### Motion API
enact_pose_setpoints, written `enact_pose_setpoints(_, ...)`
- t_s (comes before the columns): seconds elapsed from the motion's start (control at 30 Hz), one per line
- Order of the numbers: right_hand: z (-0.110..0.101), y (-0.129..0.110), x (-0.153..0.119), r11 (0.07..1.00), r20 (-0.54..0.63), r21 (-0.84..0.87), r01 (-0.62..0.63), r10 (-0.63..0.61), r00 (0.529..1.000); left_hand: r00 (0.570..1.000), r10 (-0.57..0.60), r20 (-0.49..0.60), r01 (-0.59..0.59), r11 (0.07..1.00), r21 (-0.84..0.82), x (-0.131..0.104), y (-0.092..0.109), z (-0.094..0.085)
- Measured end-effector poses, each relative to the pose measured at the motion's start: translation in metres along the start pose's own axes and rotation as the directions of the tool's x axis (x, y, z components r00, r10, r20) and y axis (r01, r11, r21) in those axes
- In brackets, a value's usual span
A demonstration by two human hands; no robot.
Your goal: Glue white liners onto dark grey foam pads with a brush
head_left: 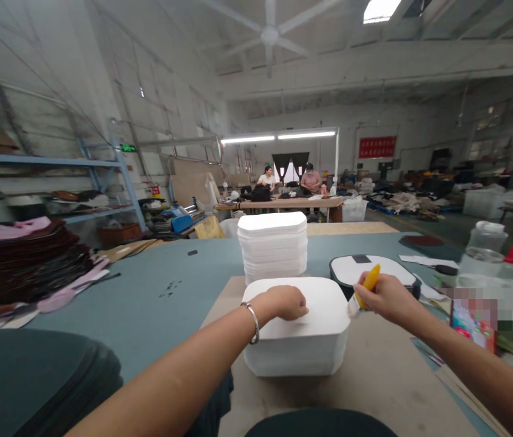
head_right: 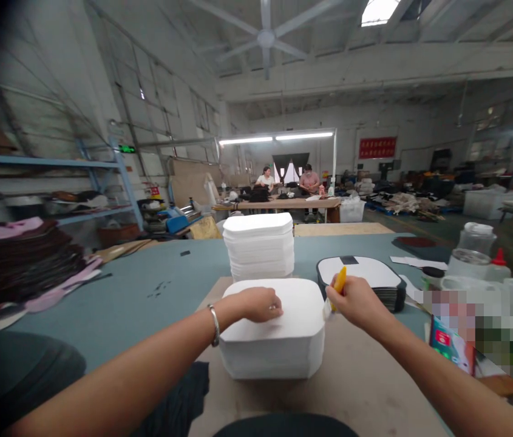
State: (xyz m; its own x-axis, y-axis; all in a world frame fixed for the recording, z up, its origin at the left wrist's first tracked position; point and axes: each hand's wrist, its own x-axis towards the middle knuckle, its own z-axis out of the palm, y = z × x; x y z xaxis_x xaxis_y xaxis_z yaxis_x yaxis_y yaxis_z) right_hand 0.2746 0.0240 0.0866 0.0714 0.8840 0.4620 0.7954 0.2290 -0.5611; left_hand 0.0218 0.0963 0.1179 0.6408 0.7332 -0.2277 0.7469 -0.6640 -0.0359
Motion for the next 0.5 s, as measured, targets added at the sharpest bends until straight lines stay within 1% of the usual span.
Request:
enact_pose_setpoints(0.1, -0.017, 0.000, -0.044, 0.999, -0.036, 0.037, 0.004, -0.003, 0.999, 0.995, -0.098, -0.010, 0.098, 0.995, -0.037, 0.026, 0.015, -0.007)
enact_pose_setpoints(0.17, -0.020, 0.004, -0.074, 0.993, -0.036, 0.107, -0.055, 0.060, 0.998, 0.987, -0.150, -0.065, 0.143, 0.986, -0.090, 0.048, 0.031, -0.009)
enact_pose_setpoints(0.2, -0.018, 0.009, -0.089, 0.981, -0.012, 0.164, -0.107, 0.110, 0.994, 0.981, -0.165, -0.099, 0.152, 0.980, -0.125, 0.059, 0.040, -0.008)
enact_pose_setpoints(0.27, -0.009, 0.020, -0.117, 0.925, 0.093, 0.297, -0.236, 0.218, 0.971, 0.970, -0.184, -0.158, 0.151, 0.968, -0.200, 0.078, 0.058, -0.005)
enact_pose_setpoints(0.3, -0.003, 0.027, -0.129, 0.886, 0.163, 0.358, -0.296, 0.252, 0.954, 0.964, -0.197, -0.177, 0.153, 0.960, -0.235, 0.087, 0.066, -0.003)
enact_pose_setpoints(0.37, 0.007, 0.040, -0.151, 0.815, 0.277, 0.439, -0.378, 0.277, 0.920, 0.953, -0.234, -0.194, 0.171, 0.940, -0.295, 0.099, 0.077, 0.002)
enact_pose_setpoints(0.43, 0.013, 0.050, -0.167, 0.780, 0.341, 0.466, -0.418, 0.278, 0.898, 0.942, -0.274, -0.195, 0.195, 0.918, -0.346, 0.107, 0.082, 0.008)
enact_pose_setpoints(0.5, 0.015, 0.055, -0.178, 0.770, 0.346, 0.468, -0.434, 0.292, 0.892, 0.932, -0.305, -0.197, 0.209, 0.894, -0.397, 0.112, 0.080, 0.013)
